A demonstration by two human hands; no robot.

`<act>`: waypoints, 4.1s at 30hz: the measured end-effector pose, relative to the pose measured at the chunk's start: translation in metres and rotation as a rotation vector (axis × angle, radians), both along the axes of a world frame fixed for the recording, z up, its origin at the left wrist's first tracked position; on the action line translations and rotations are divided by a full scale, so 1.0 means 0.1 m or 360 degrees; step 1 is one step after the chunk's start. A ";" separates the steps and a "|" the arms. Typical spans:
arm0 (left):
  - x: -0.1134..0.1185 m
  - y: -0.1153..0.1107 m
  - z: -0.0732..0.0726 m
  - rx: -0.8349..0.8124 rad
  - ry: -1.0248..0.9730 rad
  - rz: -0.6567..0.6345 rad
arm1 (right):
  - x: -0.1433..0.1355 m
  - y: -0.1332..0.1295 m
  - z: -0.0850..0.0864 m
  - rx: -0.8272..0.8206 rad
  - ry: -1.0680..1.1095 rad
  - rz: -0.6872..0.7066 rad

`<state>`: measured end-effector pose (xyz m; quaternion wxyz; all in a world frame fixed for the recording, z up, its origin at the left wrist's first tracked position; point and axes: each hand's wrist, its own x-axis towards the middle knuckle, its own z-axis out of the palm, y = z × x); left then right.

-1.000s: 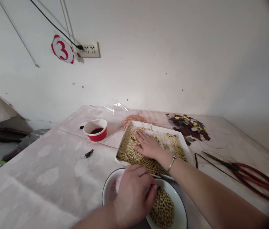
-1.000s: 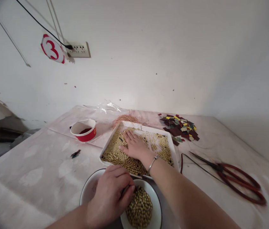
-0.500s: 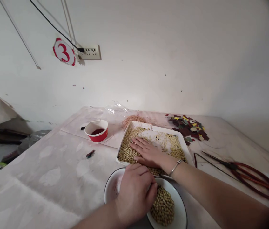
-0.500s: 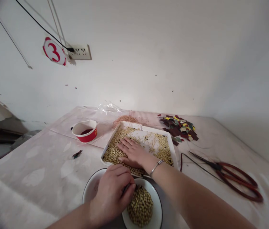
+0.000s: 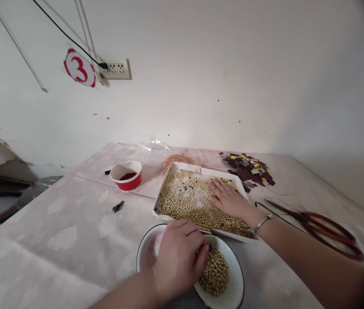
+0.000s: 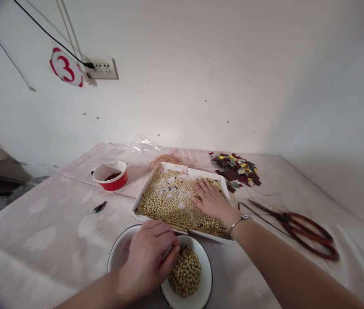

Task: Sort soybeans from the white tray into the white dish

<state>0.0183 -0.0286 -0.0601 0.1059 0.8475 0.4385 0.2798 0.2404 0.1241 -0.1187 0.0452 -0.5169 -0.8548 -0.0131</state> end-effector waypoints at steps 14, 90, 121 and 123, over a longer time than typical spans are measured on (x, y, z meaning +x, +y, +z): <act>-0.03 0.06 0.01 -0.0085 -0.0121 0.0054 | -1.12 0.02 0.19 -0.0034 0.0114 0.0401; 0.00 0.01 0.07 -0.0099 -0.0017 -0.0063 | -0.24 -0.73 0.57 -0.1438 0.3379 -0.0759; 0.13 0.29 0.35 0.0370 0.0096 -0.0185 | -0.75 -1.34 1.10 -0.2169 0.3948 -0.0872; 0.14 0.26 0.37 0.0278 0.0118 -0.0223 | -0.74 -1.32 1.09 -0.2221 0.3950 -0.0845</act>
